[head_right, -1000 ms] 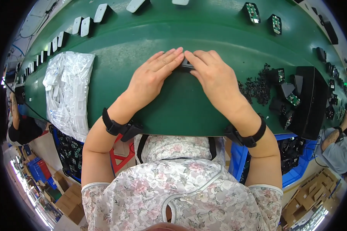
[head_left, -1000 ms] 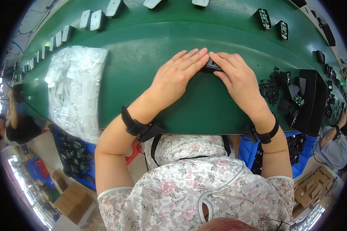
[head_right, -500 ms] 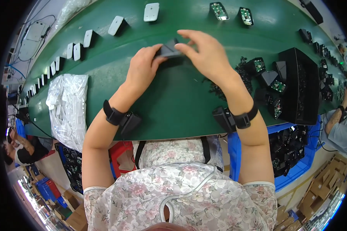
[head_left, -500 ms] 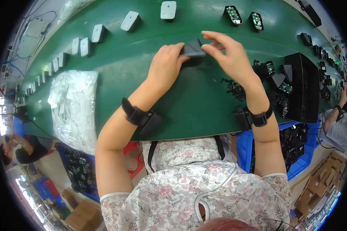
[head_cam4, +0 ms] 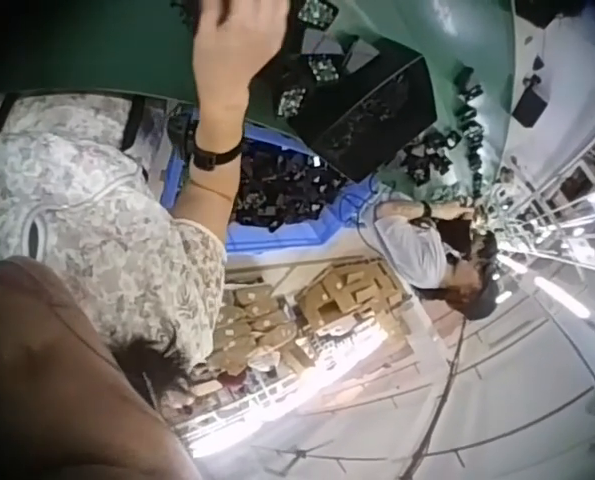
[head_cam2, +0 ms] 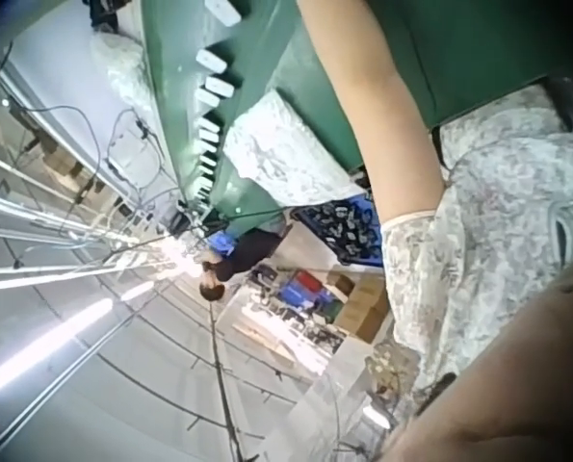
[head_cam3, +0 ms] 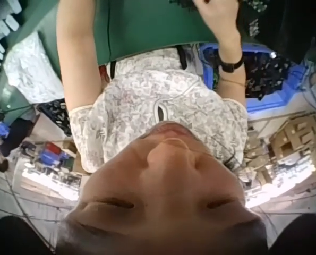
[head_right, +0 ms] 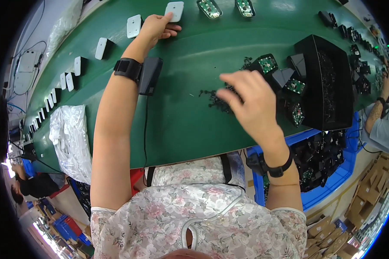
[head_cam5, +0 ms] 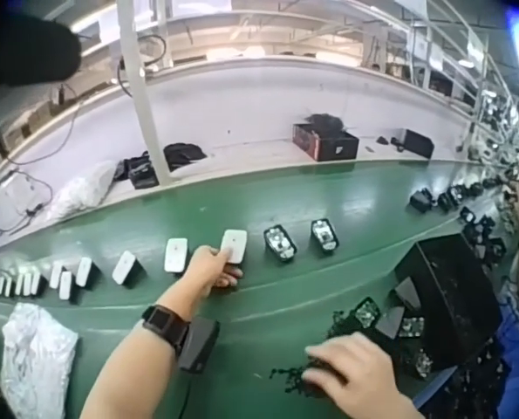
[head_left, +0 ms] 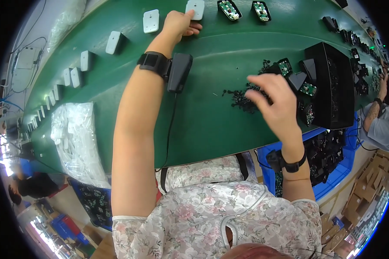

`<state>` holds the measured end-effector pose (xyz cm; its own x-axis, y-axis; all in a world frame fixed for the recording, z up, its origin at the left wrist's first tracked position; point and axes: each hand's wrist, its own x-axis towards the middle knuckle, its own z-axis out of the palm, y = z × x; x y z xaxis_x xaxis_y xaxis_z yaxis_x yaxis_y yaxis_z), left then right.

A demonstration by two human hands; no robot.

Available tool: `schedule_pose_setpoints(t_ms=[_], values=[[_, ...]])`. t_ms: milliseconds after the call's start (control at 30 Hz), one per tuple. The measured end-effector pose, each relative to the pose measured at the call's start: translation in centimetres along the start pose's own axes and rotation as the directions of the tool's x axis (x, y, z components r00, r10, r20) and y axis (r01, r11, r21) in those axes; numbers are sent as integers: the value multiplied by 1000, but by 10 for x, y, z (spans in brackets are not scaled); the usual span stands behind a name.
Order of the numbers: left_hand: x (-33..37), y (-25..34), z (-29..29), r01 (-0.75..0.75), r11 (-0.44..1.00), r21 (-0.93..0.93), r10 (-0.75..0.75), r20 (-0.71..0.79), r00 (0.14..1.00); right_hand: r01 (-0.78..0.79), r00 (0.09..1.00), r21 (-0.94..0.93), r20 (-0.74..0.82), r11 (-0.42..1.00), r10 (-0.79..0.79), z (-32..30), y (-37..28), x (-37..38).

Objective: Assembling small electronic components into plastic housings on a factory production line.

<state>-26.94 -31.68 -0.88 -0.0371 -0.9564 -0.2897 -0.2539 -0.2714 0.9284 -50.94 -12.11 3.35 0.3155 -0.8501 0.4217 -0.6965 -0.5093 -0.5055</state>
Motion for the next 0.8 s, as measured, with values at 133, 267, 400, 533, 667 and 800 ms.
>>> schedule_pose_setpoints(t_ms=[133, 267, 400, 533, 667, 800], values=[[-1, -3, 0, 54, 983, 174, -47, -45, 998, 5, 978, -110, 207, 994, 18, 14, -13, -18], [-2, 0, -1, 73, 949, 307, -47, -92, 995, -23, 992, -99, 120, 995, 35, 36, -5, -23], [-24, -12, 1, -26, 766, 642, 332, -362, 871, -29, 997, -36, 68, 999, 31, 42, -7, -21], [-123, -15, -8, -298, 719, 628, 561, -272, 782, -58, 995, -52, 73, 997, 62, 40, -12, -21], [-204, -57, -45, -362, 613, 703, 683, -239, 690, -79, 991, 56, 109, 995, 72, 32, -1, -23], [-263, -94, -115, -67, 706, 705, 611, -559, 560, -308, 951, 248, 59, 919, 303, 35, 4, -24]])
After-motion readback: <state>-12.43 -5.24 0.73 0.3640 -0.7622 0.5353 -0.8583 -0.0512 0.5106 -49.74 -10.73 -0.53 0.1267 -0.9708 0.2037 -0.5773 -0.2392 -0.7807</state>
